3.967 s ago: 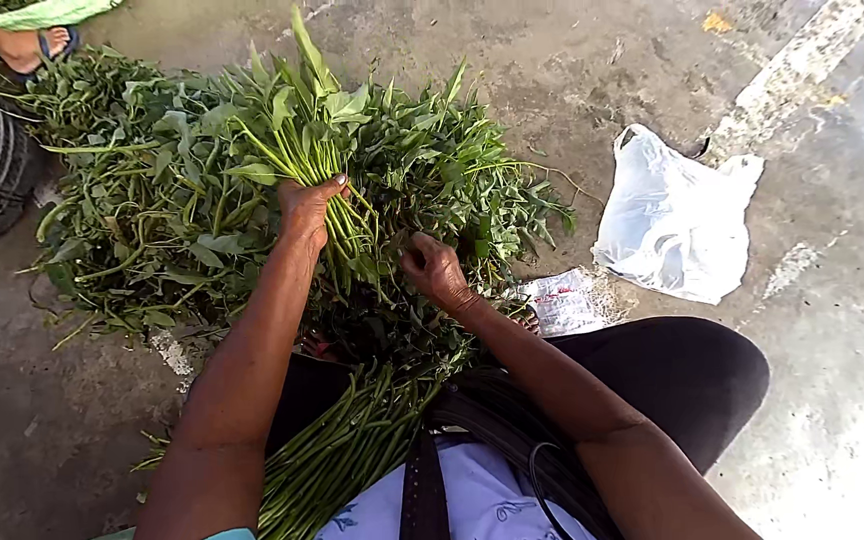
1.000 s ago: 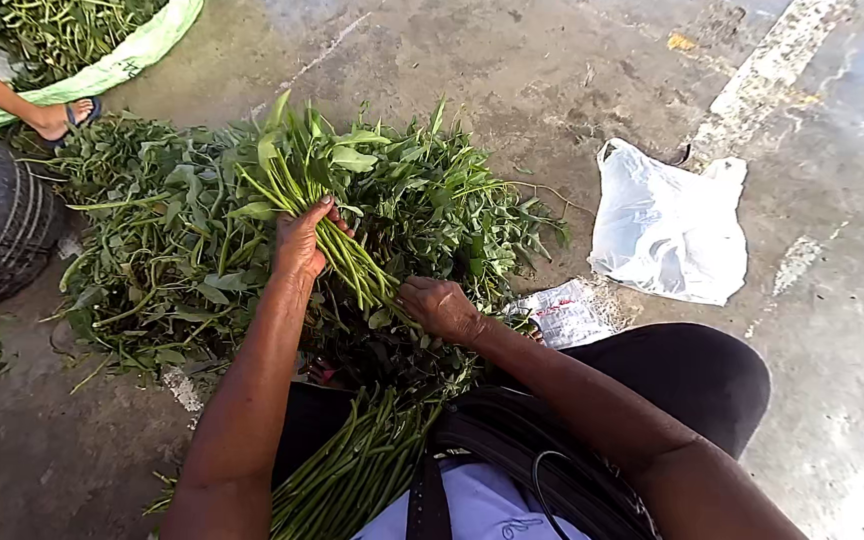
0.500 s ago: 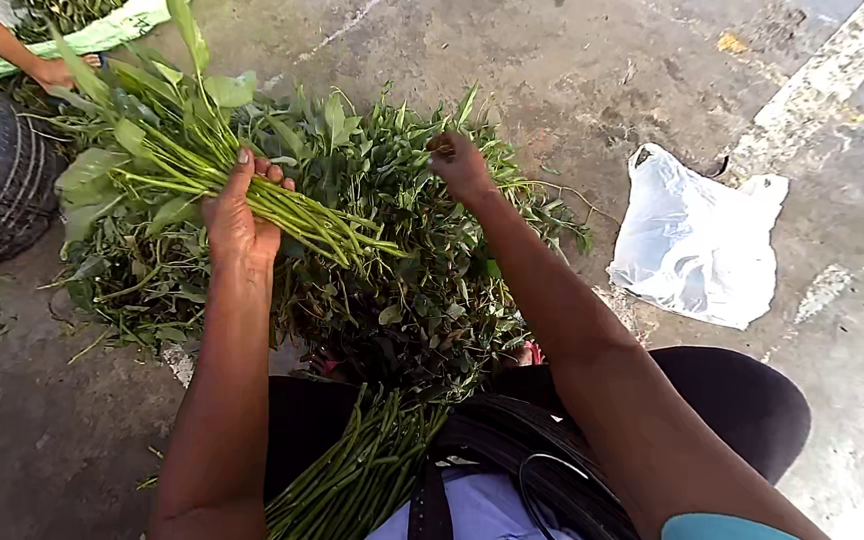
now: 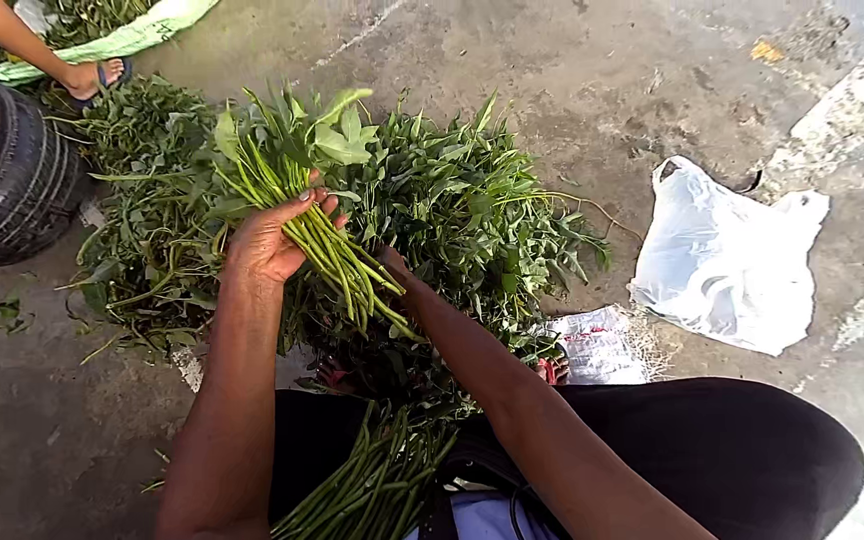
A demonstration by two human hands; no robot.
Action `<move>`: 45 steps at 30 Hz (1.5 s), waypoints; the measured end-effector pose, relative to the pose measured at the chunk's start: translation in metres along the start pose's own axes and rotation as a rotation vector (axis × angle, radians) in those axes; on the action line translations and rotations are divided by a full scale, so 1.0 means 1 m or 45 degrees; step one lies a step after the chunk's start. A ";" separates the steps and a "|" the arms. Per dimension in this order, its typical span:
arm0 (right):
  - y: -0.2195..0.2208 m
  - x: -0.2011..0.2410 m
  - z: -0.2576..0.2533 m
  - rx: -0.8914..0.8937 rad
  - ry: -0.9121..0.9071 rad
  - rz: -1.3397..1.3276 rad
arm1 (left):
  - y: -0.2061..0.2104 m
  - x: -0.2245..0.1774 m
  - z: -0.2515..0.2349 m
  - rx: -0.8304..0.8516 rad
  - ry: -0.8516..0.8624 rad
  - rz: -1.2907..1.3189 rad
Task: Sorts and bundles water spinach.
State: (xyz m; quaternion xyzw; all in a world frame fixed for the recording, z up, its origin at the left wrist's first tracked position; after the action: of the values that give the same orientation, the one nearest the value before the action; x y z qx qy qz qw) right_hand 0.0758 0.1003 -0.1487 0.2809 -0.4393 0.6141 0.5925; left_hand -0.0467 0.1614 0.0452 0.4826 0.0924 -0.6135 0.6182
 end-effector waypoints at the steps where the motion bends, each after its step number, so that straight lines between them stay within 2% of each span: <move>1: -0.005 -0.004 0.002 -0.019 0.010 -0.110 | 0.000 0.000 0.000 -0.024 0.003 0.008; 4: -0.038 -0.009 0.015 -0.060 -0.010 -0.445 | -0.001 -0.006 0.000 -0.036 0.070 -0.018; 7: -0.095 -0.002 0.039 -0.060 -0.126 -0.568 | -0.003 -0.005 0.001 -0.082 0.090 -0.039; 10: -0.156 0.013 0.081 -0.147 -0.264 -0.566 | 0.001 -0.001 0.000 -0.057 0.083 -0.067; 13: -0.192 0.012 0.125 -0.253 -0.402 -0.258 | 0.006 0.003 -0.001 -0.083 0.092 -0.121; 17: -0.165 -0.048 0.152 -0.097 -0.308 0.418 | 0.014 0.015 -0.005 -0.090 0.064 -0.215; 19: -0.145 -0.088 0.145 -0.024 -0.208 0.536 | 0.019 0.023 -0.007 -0.074 0.031 -0.266; 21: -0.136 -0.104 0.141 -0.065 -0.181 0.506 | 0.024 0.029 -0.008 -0.059 -0.002 -0.300; 24: -0.132 -0.081 0.148 -0.175 -0.286 0.515 | 0.026 0.032 -0.006 -0.096 -0.022 -0.303; 28: -0.130 0.008 0.186 -0.458 -0.963 0.636 | 0.024 0.027 -0.006 -0.140 0.045 -0.295; 29: -0.128 0.017 0.189 -0.487 -1.020 0.687 | 0.022 0.025 -0.007 -0.154 0.062 -0.293; 30: -0.125 0.013 0.186 -0.451 -0.964 0.757 | 0.020 0.024 -0.006 -0.167 0.079 -0.277; 31: -0.122 -0.002 0.177 -0.326 -0.790 0.851 | 0.018 0.023 -0.005 -0.183 0.092 -0.264; 33: -0.113 -0.048 0.158 0.080 -0.298 1.023 | 0.017 0.021 -0.005 -0.197 0.101 -0.262; 34: -0.109 -0.066 0.155 0.213 -0.173 1.072 | 0.016 0.021 -0.005 -0.201 0.101 -0.269; 36: -0.105 -0.077 0.154 0.284 -0.134 1.090 | 0.014 0.020 -0.004 -0.212 0.091 -0.301; 38: -0.111 -0.081 0.154 0.260 -0.128 1.079 | 0.013 0.022 -0.002 -0.223 0.075 -0.333; 40: -0.124 -0.076 0.150 0.184 -0.022 1.134 | 0.015 0.023 -0.001 -0.213 0.081 -0.361; 41: -0.133 -0.070 0.148 0.087 -0.002 1.144 | 0.016 0.023 -0.001 -0.209 0.087 -0.364; 43: -0.148 -0.046 0.147 -0.170 -0.137 1.085 | 0.019 0.024 -0.001 -0.187 0.104 -0.381; 45: -0.160 -0.024 0.144 -0.403 -0.388 0.944 | 0.020 0.024 -0.001 -0.173 0.116 -0.410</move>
State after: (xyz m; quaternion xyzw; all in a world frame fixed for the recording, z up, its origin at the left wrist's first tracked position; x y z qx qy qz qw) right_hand 0.2095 -0.0506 -0.0707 0.0973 -0.6819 0.6619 0.2959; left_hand -0.0233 0.1415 0.0370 0.4459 0.2375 -0.6744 0.5384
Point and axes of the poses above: each hand's wrist, its own z-axis away from the middle knuckle, its own y-axis out of the palm, x = y × z, the point moved 8 cm from there along -z, towards the middle knuckle, and after that the axes turned 13 degrees about -y, right-handed, at the moved point
